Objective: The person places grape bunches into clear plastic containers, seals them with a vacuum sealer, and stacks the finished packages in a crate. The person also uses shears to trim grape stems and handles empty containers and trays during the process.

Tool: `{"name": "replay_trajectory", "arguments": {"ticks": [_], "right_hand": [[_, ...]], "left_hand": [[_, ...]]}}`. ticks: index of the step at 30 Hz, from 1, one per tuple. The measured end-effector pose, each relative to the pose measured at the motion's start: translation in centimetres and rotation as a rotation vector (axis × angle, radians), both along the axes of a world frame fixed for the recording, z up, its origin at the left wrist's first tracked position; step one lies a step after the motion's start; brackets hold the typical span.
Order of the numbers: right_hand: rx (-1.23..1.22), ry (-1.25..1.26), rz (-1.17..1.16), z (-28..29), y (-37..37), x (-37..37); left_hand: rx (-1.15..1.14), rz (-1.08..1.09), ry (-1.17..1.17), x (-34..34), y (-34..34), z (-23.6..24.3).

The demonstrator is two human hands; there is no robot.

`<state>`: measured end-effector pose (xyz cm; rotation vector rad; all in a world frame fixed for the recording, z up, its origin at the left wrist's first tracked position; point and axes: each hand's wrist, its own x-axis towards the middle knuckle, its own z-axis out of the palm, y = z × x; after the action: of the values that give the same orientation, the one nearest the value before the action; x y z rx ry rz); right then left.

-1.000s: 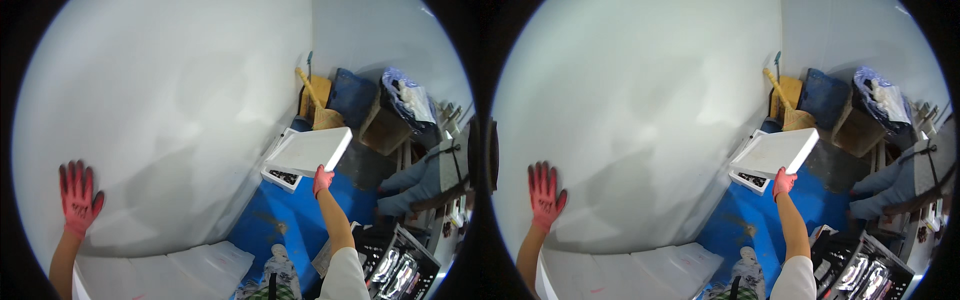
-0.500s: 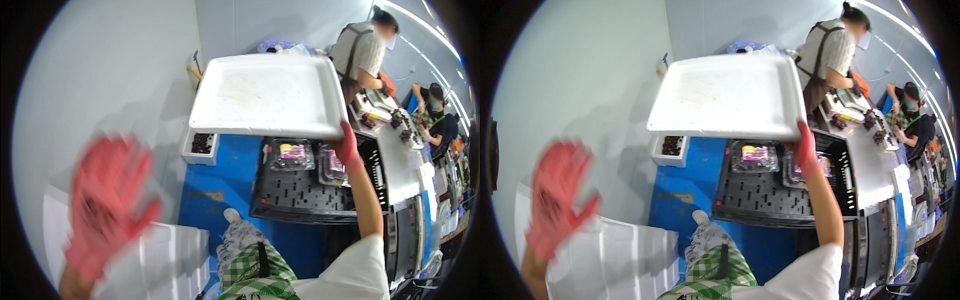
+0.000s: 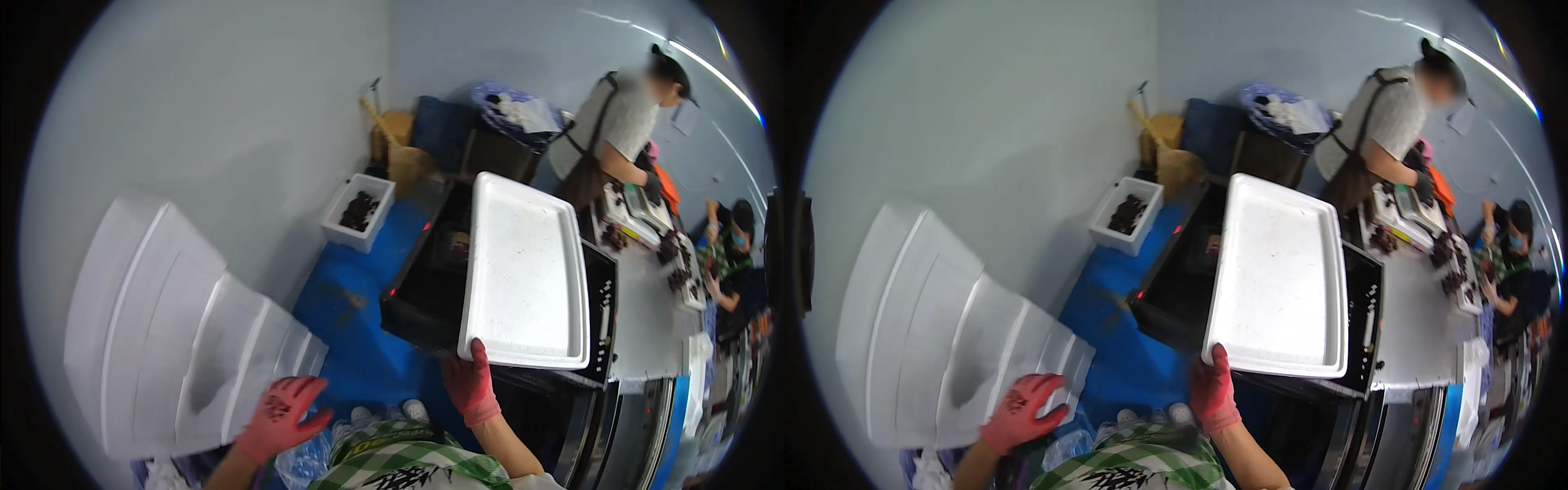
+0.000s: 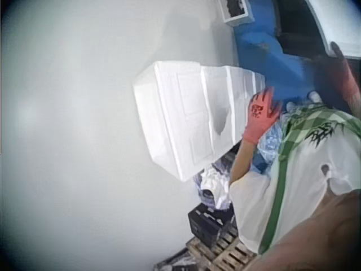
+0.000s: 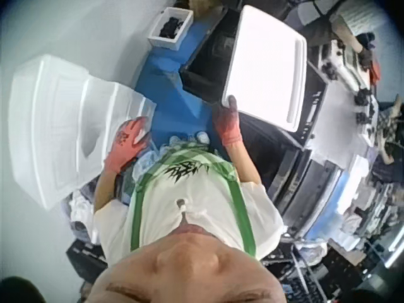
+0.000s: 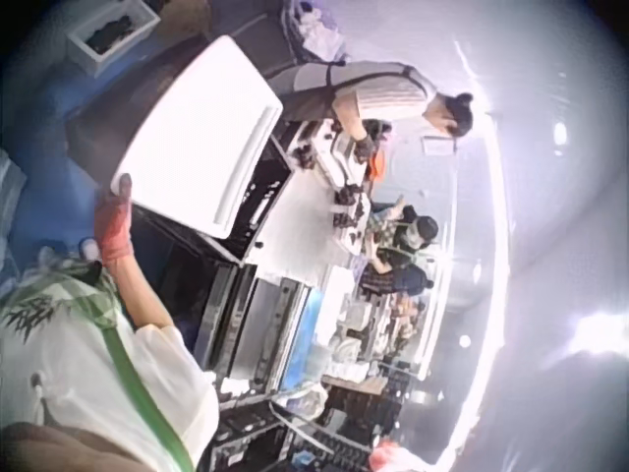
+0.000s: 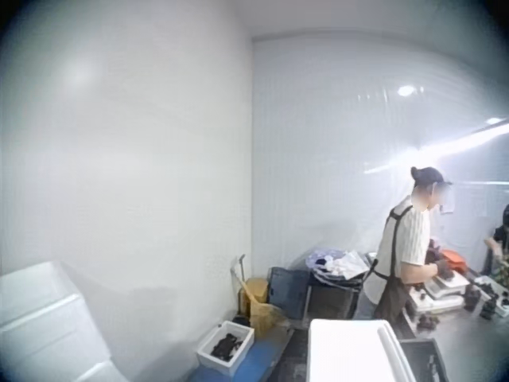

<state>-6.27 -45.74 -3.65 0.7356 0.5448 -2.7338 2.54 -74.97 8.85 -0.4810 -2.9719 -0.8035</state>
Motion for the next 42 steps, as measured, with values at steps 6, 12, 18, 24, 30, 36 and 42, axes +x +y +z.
{"name": "replay_trajectory", "arguments": {"ticks": [6, 12, 18, 24, 30, 36, 42], "right_hand": [[-0.149, 0.003, 0.456, 0.2, -2.2, -1.5], [-0.060, 0.147, 0.687, -1.0, -5.0, -0.1], [-0.180, -0.021, 1.281, -5.9, -4.8, 4.9], [0.067, -0.020, 1.499, -5.3, -8.1, 13.0], [0.258, 0.100, 1.716, -6.0, -13.0, 23.9], [0.428, 0.396, 2.049, -4.6, -17.2, 36.2], [0.687, 0.470, 2.284, -4.6, -21.3, 44.0]], "left_hand": [[0.161, 0.529, -0.279, 10.4, 6.8, -12.3], [0.261, 1.130, -0.694, 27.3, 11.7, -18.0], [0.610, 1.692, -0.908, 41.3, 21.7, -25.2], [0.898, 1.835, -1.026, 46.5, 29.6, -26.8], [1.110, 1.936, -0.870, 53.5, 30.1, -27.9], [1.114, 2.252, -0.613, 62.2, 28.8, -30.5], [1.118, 2.451, -0.337, 66.2, 26.4, -28.8]]}}
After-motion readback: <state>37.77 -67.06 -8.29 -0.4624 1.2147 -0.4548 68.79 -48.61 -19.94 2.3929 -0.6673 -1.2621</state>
